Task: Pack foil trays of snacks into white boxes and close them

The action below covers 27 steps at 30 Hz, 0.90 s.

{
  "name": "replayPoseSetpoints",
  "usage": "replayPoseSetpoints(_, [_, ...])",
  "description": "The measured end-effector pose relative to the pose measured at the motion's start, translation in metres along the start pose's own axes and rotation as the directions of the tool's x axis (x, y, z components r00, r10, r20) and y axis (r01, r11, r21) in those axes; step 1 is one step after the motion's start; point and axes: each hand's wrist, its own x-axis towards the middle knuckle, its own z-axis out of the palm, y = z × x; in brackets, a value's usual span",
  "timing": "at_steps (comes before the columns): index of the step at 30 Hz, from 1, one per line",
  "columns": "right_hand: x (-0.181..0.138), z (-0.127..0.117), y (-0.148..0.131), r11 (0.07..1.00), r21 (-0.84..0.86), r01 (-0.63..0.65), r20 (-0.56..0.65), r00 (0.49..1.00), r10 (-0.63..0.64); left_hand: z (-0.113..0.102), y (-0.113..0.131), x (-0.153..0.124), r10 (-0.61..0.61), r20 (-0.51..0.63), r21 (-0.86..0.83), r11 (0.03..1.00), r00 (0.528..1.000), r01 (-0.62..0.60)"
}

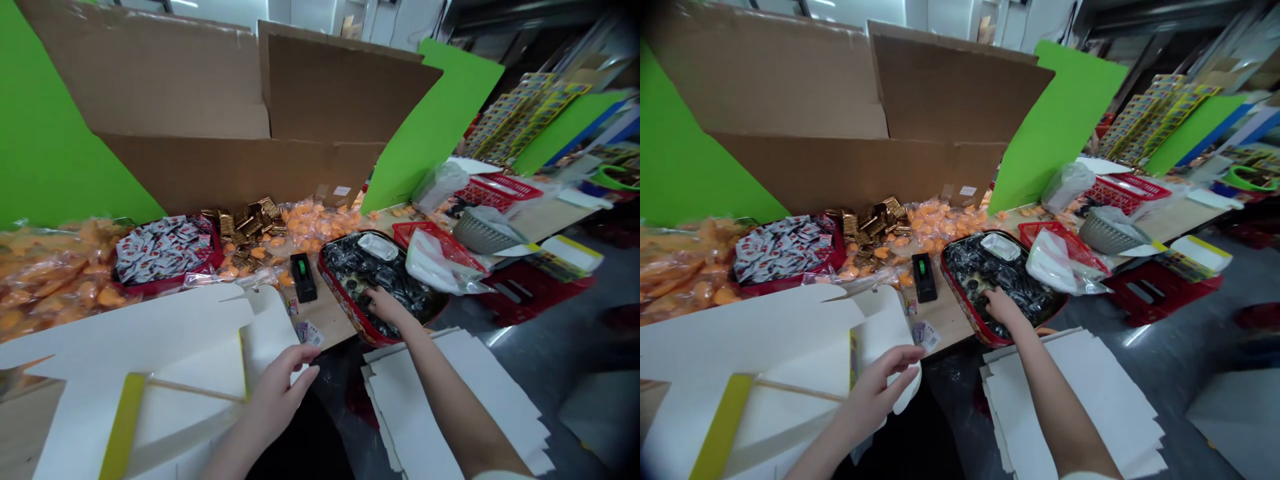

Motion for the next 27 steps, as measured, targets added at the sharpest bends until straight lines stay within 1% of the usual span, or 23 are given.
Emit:
replayPoseSetpoints(2, [-0.004, 0.008, 0.005, 0.999, 0.009, 0.036, 0.027, 0.999, -0.036, 0.000, -0.002, -0.003, -0.031, 0.012, 0.015, 0.999, 0.999, 0.031])
replayPoseSetpoints(4, [-0.007, 0.015, 0.007, 0.999, 0.014, 0.046, 0.022, 0.999, -0.047, 0.003, -0.003, -0.005, -0.048, 0.014, 0.017, 0.999, 0.999, 0.048])
replayPoseSetpoints(6, [-0.007, 0.018, 0.007, 0.999, 0.017, 0.027, -0.006, 1.000, -0.027, 0.005, -0.005, -0.006, -0.041, 0.025, 0.013, 0.999, 0.999, 0.041])
replayPoseSetpoints(8, [-0.004, 0.016, 0.007, 1.000, 0.025, -0.012, -0.056, 0.998, 0.014, 0.007, -0.007, -0.006, -0.025, 0.042, 0.015, 1.000, 0.999, 0.025])
replayPoseSetpoints(10, [-0.004, 0.005, 0.005, 0.996, 0.046, -0.070, -0.133, 0.988, 0.076, 0.007, -0.010, -0.007, -0.021, 0.045, 0.013, 1.000, 0.999, 0.020])
replayPoseSetpoints(12, [-0.014, -0.012, -0.005, 0.986, 0.079, -0.149, -0.229, 0.960, 0.163, 0.008, -0.013, -0.004, -0.037, 0.031, -0.034, 0.999, 0.999, 0.038])
replayPoseSetpoints(13, [-0.023, -0.022, -0.015, 0.978, 0.135, -0.158, -0.263, 0.946, 0.189, 0.010, -0.013, -0.001, -0.051, 0.019, -0.091, 0.994, 0.999, 0.053])
replayPoseSetpoints(14, [-0.035, -0.032, -0.029, 0.968, 0.220, -0.120, -0.269, 0.946, 0.179, 0.012, -0.012, 0.003, -0.067, 0.006, -0.174, 0.983, 0.998, 0.067])
replayPoseSetpoints(15, [-0.049, -0.040, -0.046, 0.945, 0.325, -0.037, -0.245, 0.962, 0.122, 0.016, -0.009, 0.008, -0.083, -0.003, -0.274, 0.959, 0.997, 0.079])
replayPoseSetpoints(16, [-0.061, -0.046, -0.064, 0.890, 0.447, 0.086, -0.197, 0.980, 0.004, 0.019, -0.006, 0.013, -0.103, -0.005, -0.374, 0.923, 0.995, 0.094])
replayPoseSetpoints(17, [-0.070, -0.051, -0.081, 0.809, 0.548, 0.211, -0.126, 0.977, -0.169, 0.021, -0.002, 0.018, -0.127, -0.007, -0.457, 0.883, 0.992, 0.110])
replayPoseSetpoints(18, [-0.074, -0.055, -0.096, 0.721, 0.622, 0.307, -0.061, 0.936, -0.345, 0.021, 0.002, 0.021, -0.158, -0.019, -0.512, 0.850, 0.987, 0.126])
replayPoseSetpoints(19, [-0.071, -0.057, -0.106, 0.673, 0.645, 0.363, -0.022, 0.889, -0.458, 0.019, 0.005, 0.022, -0.199, -0.052, -0.537, 0.832, 0.979, 0.141])
replayPoseSetpoints(20, [-0.062, -0.059, -0.110, 0.702, 0.604, 0.378, -0.005, 0.882, -0.470, 0.013, 0.006, 0.019, -0.245, -0.104, -0.537, 0.830, 0.964, 0.153])
replayPoseSetpoints(21, [-0.046, -0.061, -0.107, 0.789, 0.507, 0.346, -0.018, 0.920, -0.392, 0.003, 0.005, 0.014, -0.285, -0.165, -0.512, 0.843, 0.944, 0.165])
replayPoseSetpoints(22, [-0.025, -0.063, -0.099, 0.888, 0.379, 0.258, -0.084, 0.966, -0.245, -0.011, 0.002, 0.006, -0.315, -0.232, -0.466, 0.867, 0.920, 0.179])
replayPoseSetpoints(23, [-0.002, -0.065, -0.085, 0.981, 0.187, 0.047, -0.193, 0.981, -0.010, -0.028, -0.004, -0.005, -0.330, -0.297, -0.400, 0.895, 0.896, 0.197])
replayPoseSetpoints(24, [0.022, -0.066, -0.069, 0.989, 0.125, -0.075, -0.243, 0.965, 0.104, -0.046, -0.012, -0.019, -0.335, -0.358, -0.313, 0.922, 0.872, 0.226])
replayPoseSetpoints(25, [0.045, -0.067, -0.053, 0.984, 0.096, -0.150, -0.259, 0.951, 0.171, -0.064, -0.021, -0.034, -0.333, -0.420, -0.209, 0.941, 0.845, 0.266])
replayPoseSetpoints(27, [0.080, -0.062, -0.024, 0.959, 0.042, -0.280, -0.254, 0.925, 0.281, -0.097, -0.040, -0.066, -0.317, -0.535, -0.009, 0.929, 0.783, 0.370])
